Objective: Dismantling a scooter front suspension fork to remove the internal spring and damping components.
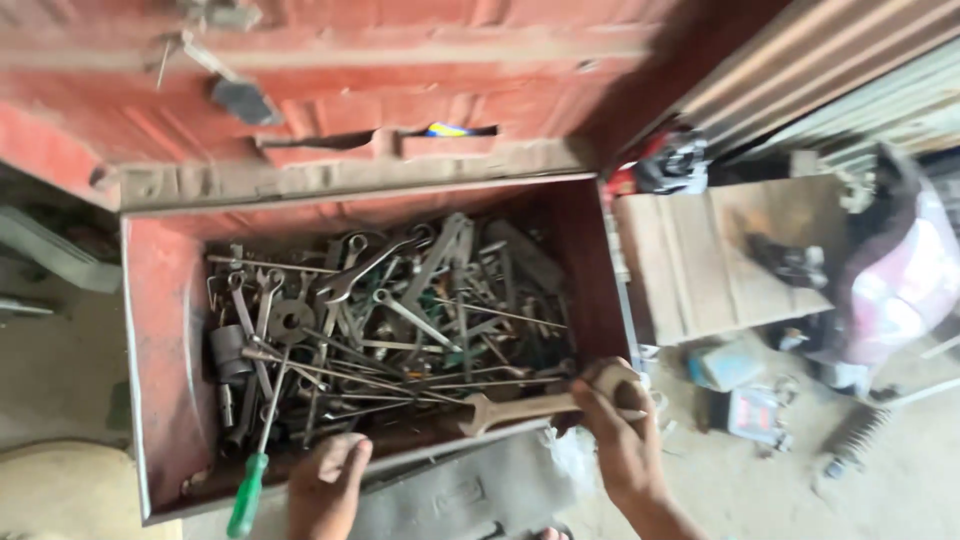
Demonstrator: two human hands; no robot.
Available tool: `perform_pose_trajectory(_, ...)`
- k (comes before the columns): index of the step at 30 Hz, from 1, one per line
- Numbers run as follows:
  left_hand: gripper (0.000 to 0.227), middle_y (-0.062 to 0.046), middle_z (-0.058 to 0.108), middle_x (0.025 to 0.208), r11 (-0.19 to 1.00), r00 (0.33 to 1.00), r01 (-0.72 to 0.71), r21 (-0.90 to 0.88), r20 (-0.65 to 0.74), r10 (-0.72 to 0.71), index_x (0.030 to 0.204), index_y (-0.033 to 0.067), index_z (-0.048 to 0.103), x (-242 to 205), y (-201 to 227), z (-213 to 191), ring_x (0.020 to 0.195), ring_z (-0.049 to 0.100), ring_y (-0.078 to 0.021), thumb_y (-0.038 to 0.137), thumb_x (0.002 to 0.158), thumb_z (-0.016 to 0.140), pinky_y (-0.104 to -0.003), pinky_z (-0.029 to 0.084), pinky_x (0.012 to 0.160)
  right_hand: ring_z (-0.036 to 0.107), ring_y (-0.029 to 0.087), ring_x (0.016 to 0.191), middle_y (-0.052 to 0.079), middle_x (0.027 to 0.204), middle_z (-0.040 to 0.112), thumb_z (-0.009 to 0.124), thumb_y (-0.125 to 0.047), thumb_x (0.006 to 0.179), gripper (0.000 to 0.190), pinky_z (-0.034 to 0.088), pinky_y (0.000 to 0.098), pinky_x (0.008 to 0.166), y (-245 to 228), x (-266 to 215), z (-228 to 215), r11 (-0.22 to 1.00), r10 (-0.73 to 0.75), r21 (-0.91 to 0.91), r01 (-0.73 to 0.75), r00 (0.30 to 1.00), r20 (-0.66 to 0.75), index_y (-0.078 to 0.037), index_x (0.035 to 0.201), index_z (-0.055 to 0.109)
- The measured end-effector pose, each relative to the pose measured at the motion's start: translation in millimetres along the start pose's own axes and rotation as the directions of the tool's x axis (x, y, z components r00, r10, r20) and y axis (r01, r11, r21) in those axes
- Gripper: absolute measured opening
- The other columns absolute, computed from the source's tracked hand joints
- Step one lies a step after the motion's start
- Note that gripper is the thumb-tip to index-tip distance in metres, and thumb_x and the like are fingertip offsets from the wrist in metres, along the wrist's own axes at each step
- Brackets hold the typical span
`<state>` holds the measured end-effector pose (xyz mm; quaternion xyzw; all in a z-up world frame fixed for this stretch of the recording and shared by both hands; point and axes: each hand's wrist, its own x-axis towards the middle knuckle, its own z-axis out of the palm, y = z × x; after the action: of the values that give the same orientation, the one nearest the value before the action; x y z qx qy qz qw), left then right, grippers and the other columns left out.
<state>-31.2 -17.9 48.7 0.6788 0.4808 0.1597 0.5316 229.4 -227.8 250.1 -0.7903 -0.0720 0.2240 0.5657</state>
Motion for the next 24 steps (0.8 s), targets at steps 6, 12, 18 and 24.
perform_pose_trajectory(6,0.061,-0.012,0.079,0.083,0.842,0.779,0.512,-0.17,0.504,-0.372,0.113,0.0038,0.076,-98,215,51,0.062,0.072,-0.0182,0.056,0.091,0.055,-0.03,0.052,0.048,0.07,0.036,0.067,0.029,0.091,0.075,0.056,-0.016,0.096,0.02,0.056,0.0449,0.058,-66,-73,-129,0.803,0.232,0.575,-0.155,0.971,-0.063,0.002,0.101,0.059)
perform_pose_trajectory(12,0.073,-0.016,0.076,0.077,0.777,0.674,0.594,-0.208,0.657,-0.339,0.102,-0.0037,0.07,-191,389,71,0.046,0.065,-0.0221,0.065,0.092,0.046,-0.032,0.044,0.036,0.071,0.039,0.073,0.033,0.101,0.074,0.049,-0.033,0.102,0.032,0.058,0.046,0.063,-139,-151,-235,0.69,0.121,0.722,-0.059,0.992,-0.035,-0.002,0.102,0.056)
perform_pose_trajectory(18,0.057,-0.01,0.067,0.069,0.835,0.747,0.451,-0.317,0.646,-0.158,0.095,-0.0002,0.067,-271,482,83,0.046,0.061,-0.0206,0.056,0.095,0.054,-0.033,0.041,0.038,0.074,0.036,0.077,0.025,0.104,0.074,0.036,-0.062,0.094,0.076,0.055,0.0424,0.057,-169,-241,-339,0.555,0.215,0.822,-0.13,0.977,0.01,0.006,0.114,0.064)
perform_pose_trajectory(24,0.034,-0.009,0.072,0.08,0.884,0.697,0.199,-0.423,0.695,0.175,0.101,-0.0051,0.073,-377,537,97,0.068,0.065,-0.0166,0.028,0.096,0.066,-0.029,0.049,0.063,0.064,0.026,0.068,0.024,0.103,0.074,0.05,-0.035,0.105,0.058,0.053,0.0383,0.06,-155,-355,-415,0.66,0.088,0.75,0.053,0.985,-0.147,0.019,0.119,0.065)
